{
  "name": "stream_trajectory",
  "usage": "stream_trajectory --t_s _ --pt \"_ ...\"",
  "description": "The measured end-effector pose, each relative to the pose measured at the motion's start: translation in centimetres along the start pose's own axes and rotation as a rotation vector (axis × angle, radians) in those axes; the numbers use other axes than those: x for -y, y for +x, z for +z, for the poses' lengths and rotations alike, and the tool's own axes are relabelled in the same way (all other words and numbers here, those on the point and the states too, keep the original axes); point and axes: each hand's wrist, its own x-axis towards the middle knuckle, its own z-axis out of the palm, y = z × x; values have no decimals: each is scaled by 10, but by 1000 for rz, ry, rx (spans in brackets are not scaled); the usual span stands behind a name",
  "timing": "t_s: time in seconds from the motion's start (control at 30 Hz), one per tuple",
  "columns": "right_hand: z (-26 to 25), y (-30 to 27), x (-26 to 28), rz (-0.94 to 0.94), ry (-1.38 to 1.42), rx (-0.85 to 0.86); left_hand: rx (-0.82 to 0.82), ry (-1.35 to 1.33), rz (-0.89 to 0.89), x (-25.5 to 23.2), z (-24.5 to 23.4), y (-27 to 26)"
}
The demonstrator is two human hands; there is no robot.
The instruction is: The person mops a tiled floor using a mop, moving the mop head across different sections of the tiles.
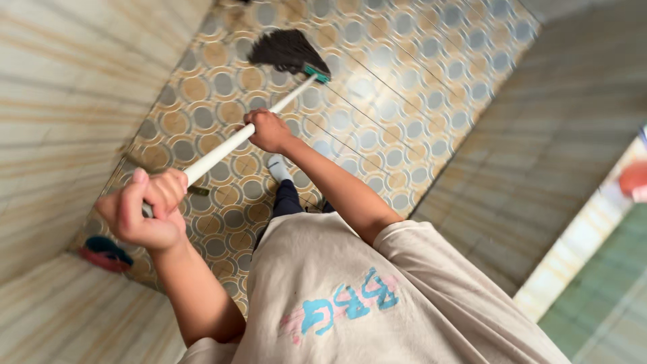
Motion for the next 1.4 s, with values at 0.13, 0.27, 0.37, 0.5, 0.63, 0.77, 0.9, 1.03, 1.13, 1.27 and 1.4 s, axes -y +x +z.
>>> stream_trajectory --t_s 0.13,0.27,0.37,0.5,0.63,0.77,0.9,1.03,1.13,1.27,1.4 --pt "-42 -93 -61 239 53 -146 218 -65 -157 46 50 -10" --pt "-62 -201 -150 474 127 -386 499 -72 -363 136 104 -32" --pt "-67 -290 -225 562 87 -540 772 -38 -586 217 153 -72" --pt "-79 -371 -277 688 62 -613 957 -165 -470 259 211 -141" --pt "-77 -384 -284 615 -21 -720 951 -1 -605 238 223 -157" --pt "-67 -372 -279 577 -27 -710 865 -101 -625 224 214 -149" --pt "-50 -353 -267 579 2 -685 754 -68 -573 213 186 -149" --pt "-32 -306 -242 485 2 -687 622 -64 -474 187 147 -144" --pt "-16 -254 -211 348 5 -674 535 -20 -382 151 108 -128" --pt "17 -171 -142 115 91 -612 376 97 -338 76 47 -106" --pt "71 -78 -44 -79 143 -458 279 219 -12 -6 -8 -92"
